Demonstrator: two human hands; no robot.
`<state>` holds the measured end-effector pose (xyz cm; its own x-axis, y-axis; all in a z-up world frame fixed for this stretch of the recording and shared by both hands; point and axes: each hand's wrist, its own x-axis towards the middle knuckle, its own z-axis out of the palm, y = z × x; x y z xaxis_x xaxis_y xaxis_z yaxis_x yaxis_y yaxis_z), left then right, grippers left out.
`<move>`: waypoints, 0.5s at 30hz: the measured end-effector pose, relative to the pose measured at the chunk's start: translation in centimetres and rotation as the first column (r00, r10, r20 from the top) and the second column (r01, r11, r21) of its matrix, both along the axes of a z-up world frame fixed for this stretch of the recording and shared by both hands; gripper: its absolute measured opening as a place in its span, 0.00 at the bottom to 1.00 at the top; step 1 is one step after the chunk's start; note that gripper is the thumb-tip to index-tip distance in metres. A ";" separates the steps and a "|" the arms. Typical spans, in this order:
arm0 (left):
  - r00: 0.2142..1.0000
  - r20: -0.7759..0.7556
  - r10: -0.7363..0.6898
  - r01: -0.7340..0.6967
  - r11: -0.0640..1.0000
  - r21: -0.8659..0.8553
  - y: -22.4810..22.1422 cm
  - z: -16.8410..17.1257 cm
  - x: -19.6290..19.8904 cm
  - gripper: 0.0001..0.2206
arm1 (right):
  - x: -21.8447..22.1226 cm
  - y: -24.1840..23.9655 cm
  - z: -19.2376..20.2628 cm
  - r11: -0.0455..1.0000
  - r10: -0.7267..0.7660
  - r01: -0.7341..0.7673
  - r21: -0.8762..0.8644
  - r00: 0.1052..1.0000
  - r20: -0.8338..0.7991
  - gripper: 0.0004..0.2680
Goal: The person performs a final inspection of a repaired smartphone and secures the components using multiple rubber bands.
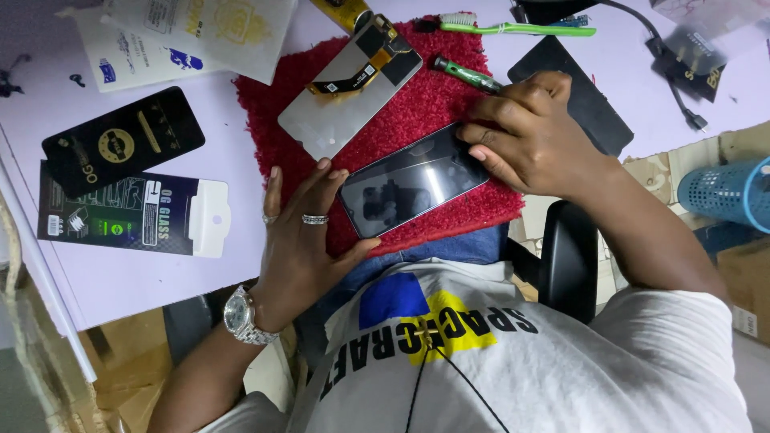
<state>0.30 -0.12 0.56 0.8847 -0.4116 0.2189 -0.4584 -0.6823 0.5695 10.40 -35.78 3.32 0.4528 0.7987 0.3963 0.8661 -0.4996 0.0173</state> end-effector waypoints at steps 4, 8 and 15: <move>1.000 0.025 -0.010 0.010 1.000 -0.005 0.1 -0.2 -0.1 0.41 | 0.2 0.1 0.3 1.000 0.014 -0.014 -0.006 1.000 -0.003 0.12; 0.998 0.053 -0.016 0.015 1.000 0.009 0.1 -0.2 0.0 0.41 | 0.5 0.1 0.5 0.997 0.034 -0.032 -0.066 0.999 0.033 0.11; 0.999 0.031 -0.008 0.008 1.000 -0.006 0.1 -0.4 0.0 0.41 | 0.9 0.5 1.0 0.986 0.103 -0.101 -0.135 0.995 0.005 0.11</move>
